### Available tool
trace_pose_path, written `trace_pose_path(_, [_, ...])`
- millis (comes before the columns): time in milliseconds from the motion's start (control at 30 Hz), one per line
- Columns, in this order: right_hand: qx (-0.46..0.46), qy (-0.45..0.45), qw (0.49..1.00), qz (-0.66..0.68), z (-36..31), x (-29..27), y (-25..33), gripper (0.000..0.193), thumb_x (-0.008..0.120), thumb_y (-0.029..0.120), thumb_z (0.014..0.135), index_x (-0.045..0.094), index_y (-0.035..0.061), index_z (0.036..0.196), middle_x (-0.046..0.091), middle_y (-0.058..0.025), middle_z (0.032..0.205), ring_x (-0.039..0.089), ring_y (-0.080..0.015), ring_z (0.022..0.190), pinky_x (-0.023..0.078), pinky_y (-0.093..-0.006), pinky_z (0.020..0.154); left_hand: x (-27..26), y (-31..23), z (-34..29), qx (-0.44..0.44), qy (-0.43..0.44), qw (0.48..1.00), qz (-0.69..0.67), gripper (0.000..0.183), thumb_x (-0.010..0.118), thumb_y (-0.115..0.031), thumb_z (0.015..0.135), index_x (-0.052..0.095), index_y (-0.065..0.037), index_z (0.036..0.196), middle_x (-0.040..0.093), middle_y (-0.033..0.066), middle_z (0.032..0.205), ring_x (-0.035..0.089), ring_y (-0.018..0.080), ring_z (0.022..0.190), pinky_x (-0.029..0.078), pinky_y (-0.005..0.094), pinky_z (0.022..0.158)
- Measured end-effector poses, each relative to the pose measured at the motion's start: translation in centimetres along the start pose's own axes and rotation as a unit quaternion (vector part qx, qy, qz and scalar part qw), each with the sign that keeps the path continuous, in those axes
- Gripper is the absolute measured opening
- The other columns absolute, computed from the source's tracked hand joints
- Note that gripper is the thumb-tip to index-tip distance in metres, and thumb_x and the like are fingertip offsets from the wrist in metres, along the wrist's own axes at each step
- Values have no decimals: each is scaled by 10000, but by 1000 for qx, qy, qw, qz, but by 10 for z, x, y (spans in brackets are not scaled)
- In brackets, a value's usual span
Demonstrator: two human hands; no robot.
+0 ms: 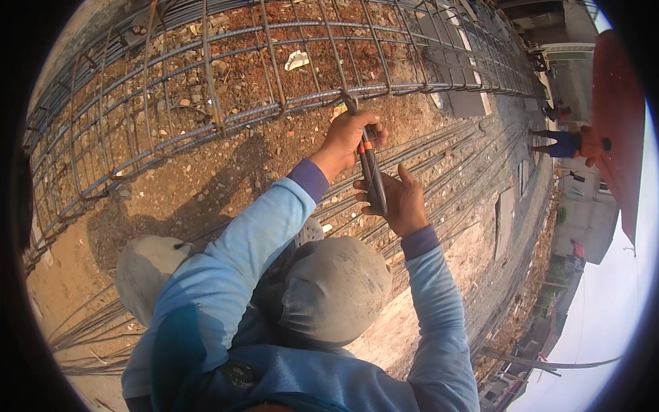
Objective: The person secures steel rebar joints by twisting thin wire ties around them using pliers at a construction site.
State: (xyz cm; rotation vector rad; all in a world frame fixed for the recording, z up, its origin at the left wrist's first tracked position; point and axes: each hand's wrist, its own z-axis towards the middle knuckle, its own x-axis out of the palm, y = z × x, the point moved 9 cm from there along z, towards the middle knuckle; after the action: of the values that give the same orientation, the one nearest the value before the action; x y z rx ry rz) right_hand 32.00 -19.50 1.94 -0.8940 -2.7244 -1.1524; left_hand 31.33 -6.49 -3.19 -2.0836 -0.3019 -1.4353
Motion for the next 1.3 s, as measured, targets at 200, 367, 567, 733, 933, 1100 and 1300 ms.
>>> trace_pose_path(200, [-142,-247,779,-558,6,-17,14,463,780,334,782,587,-23,1006,554,-6,656,510,-98,576,420,-269,507,-4,3,1,23,-39,999,4,149,599,-153,830,577,-12,787,621,102,732,650,218,689,549,329,610])
trace_pose_path(367, [-157,-241,806,-518,22,-24,5,337,744,249,784,617,-38,906,582,-58,638,514,-140,552,439,-313,531,-18,-3,3,32,-40,996,70,156,645,-205,818,592,-66,773,634,62,679,591,137,565,444,265,469])
trace_pose_path(567, [65,-33,969,-238,-9,-8,31,193,709,114,834,594,-6,933,562,-41,632,542,-130,473,407,-258,411,13,17,-21,-91,19,994,-64,262,640,-343,891,576,-99,958,646,62,888,637,197,875,521,387,782])
trace_pose_path(733, [-102,-186,637,-741,-17,11,71,410,742,207,721,534,-3,1006,634,-134,781,650,-321,682,510,-395,582,18,23,-12,-26,47,978,-200,232,543,-293,957,520,-68,905,586,68,796,625,234,814,549,429,755])
trace_pose_path(933, [-319,-337,498,-733,-6,5,49,437,614,32,731,468,13,1143,568,-183,1000,590,-371,910,487,-457,735,8,31,-8,24,-129,986,-100,260,565,-266,946,515,-57,800,545,40,639,575,164,560,471,315,517])
trace_pose_path(1100, [-321,-352,549,-687,16,-7,34,363,613,46,753,465,29,1084,592,-198,975,599,-390,909,486,-461,739,-13,28,-4,32,-126,991,-21,277,588,-285,929,523,-73,763,548,37,621,528,142,520,410,299,493])
trace_pose_path(1300, [-8,-78,904,-420,5,-7,41,209,642,172,847,523,40,957,474,-1,718,443,-121,573,386,-278,516,3,24,-13,-5,-16,999,-37,341,716,-394,809,566,-102,899,596,53,801,639,197,786,514,340,748])
